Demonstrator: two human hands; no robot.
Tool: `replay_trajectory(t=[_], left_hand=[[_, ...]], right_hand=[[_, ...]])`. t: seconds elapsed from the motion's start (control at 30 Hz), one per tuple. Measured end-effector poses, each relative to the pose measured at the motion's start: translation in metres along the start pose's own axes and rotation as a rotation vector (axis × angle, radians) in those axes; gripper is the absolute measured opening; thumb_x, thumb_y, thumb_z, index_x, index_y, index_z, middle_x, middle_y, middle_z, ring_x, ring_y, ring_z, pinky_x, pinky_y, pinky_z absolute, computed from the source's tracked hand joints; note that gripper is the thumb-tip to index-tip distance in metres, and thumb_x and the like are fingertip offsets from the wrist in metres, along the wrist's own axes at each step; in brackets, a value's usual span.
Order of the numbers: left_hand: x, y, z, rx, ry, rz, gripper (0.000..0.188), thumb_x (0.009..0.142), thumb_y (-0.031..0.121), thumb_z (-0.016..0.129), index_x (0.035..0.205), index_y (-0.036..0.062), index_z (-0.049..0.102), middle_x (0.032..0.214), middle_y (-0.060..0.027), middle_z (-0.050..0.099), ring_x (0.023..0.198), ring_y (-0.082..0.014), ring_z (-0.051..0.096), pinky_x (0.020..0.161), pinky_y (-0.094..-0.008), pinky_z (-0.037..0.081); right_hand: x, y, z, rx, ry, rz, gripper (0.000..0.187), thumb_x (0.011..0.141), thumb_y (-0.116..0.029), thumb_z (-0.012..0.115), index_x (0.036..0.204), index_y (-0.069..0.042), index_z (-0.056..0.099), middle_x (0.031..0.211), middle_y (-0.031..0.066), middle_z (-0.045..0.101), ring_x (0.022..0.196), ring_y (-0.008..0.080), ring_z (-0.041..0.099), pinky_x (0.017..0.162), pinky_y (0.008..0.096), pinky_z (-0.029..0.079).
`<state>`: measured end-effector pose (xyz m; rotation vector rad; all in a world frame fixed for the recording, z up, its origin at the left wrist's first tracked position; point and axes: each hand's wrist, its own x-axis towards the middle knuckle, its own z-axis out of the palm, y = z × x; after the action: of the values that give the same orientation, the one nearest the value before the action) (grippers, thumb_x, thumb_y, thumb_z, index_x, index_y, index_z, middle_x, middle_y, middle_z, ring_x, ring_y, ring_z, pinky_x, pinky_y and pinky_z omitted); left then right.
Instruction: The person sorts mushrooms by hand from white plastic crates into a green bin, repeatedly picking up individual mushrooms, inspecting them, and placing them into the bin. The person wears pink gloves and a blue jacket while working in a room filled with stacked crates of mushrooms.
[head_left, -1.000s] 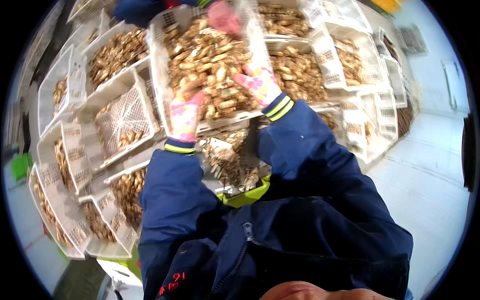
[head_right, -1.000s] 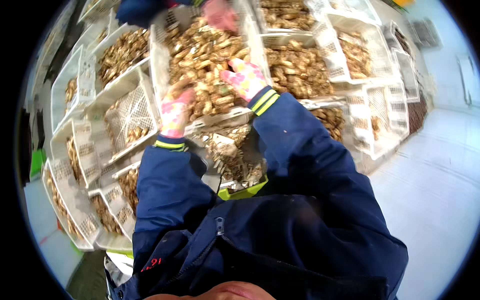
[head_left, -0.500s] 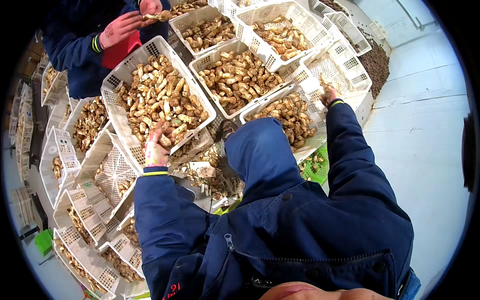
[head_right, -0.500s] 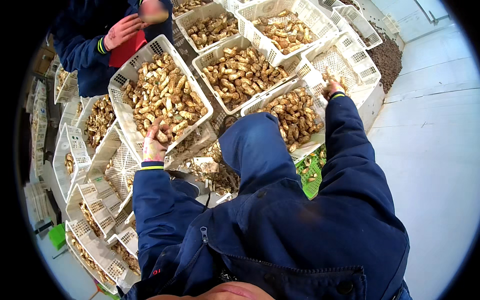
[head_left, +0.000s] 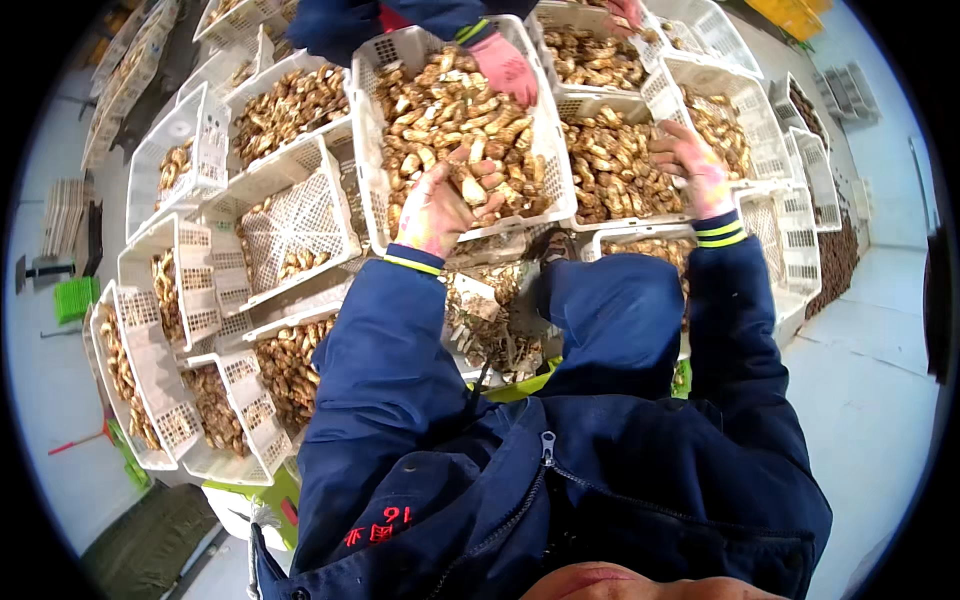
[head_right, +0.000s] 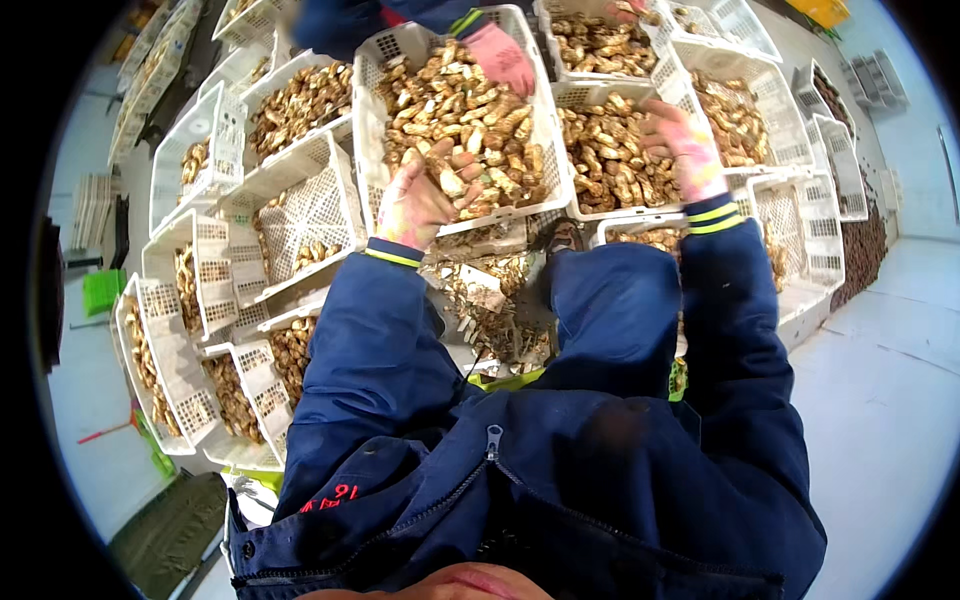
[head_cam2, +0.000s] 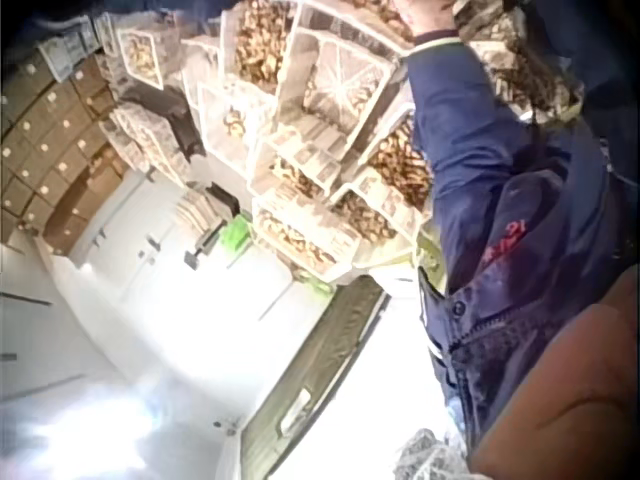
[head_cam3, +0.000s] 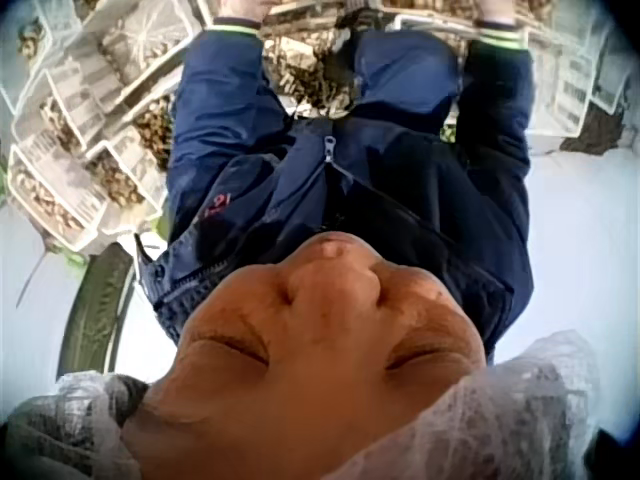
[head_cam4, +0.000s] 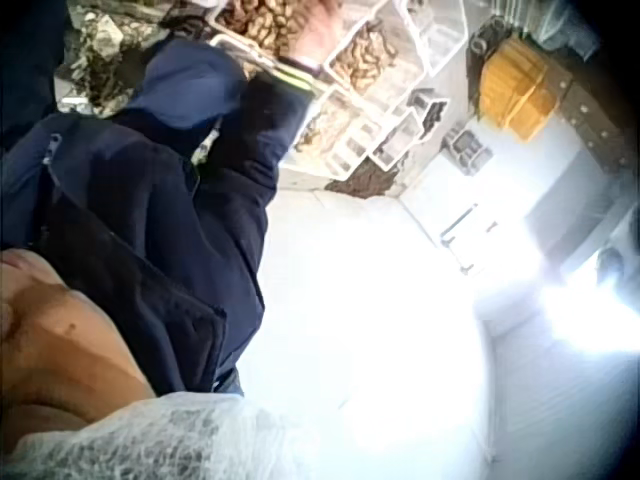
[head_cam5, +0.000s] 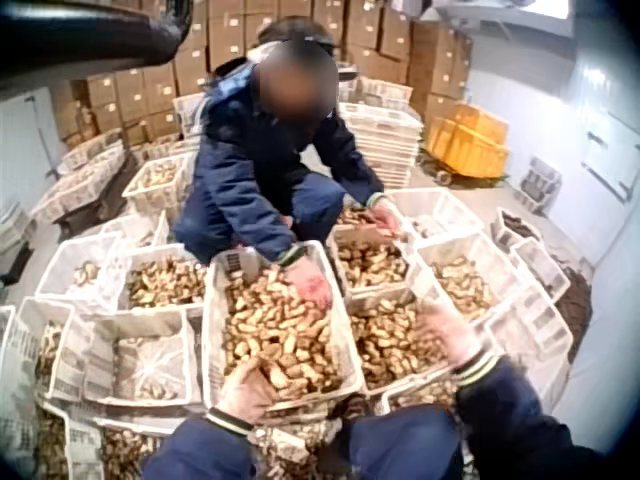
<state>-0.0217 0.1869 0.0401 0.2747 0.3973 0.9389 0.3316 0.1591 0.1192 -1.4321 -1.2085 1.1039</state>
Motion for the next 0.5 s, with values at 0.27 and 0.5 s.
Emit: replay_trajectory(t=[0.27, 0.5], left_hand=[[-0.008, 0.026, -0.023, 0.144, 0.023, 0.11, 0.051, 0.081, -0.002, 0.049, 0.13, 0.003, 0.036, 0.106, -0.0081, 0.053, 0.1, -0.0193, 0.054, 0.091, -0.0398, 0.044], [-0.015, 0.046, -0.026, 0.354, 0.145, 0.192, 0.046, 0.083, 0.001, 0.055, 0.127, -0.0001, 0.041, 0.107, -0.0106, 0.058, 0.091, -0.0189, 0.059, 0.082, -0.0333, 0.051]], right_hand=[[0.018, 0.024, 0.23, -0.493, -0.199, -0.344, 0.03, 0.083, -0.018, 0.058, 0.109, -0.003, 0.059, 0.102, 0.0157, 0.061, 0.095, 0.0302, 0.059, 0.081, 0.0358, 0.047], [0.037, 0.028, 0.229, -0.484, -0.283, -0.262, 0.028, 0.083, -0.014, 0.054, 0.109, -0.004, 0.059, 0.102, 0.016, 0.062, 0.092, 0.0271, 0.061, 0.08, 0.0339, 0.047]])
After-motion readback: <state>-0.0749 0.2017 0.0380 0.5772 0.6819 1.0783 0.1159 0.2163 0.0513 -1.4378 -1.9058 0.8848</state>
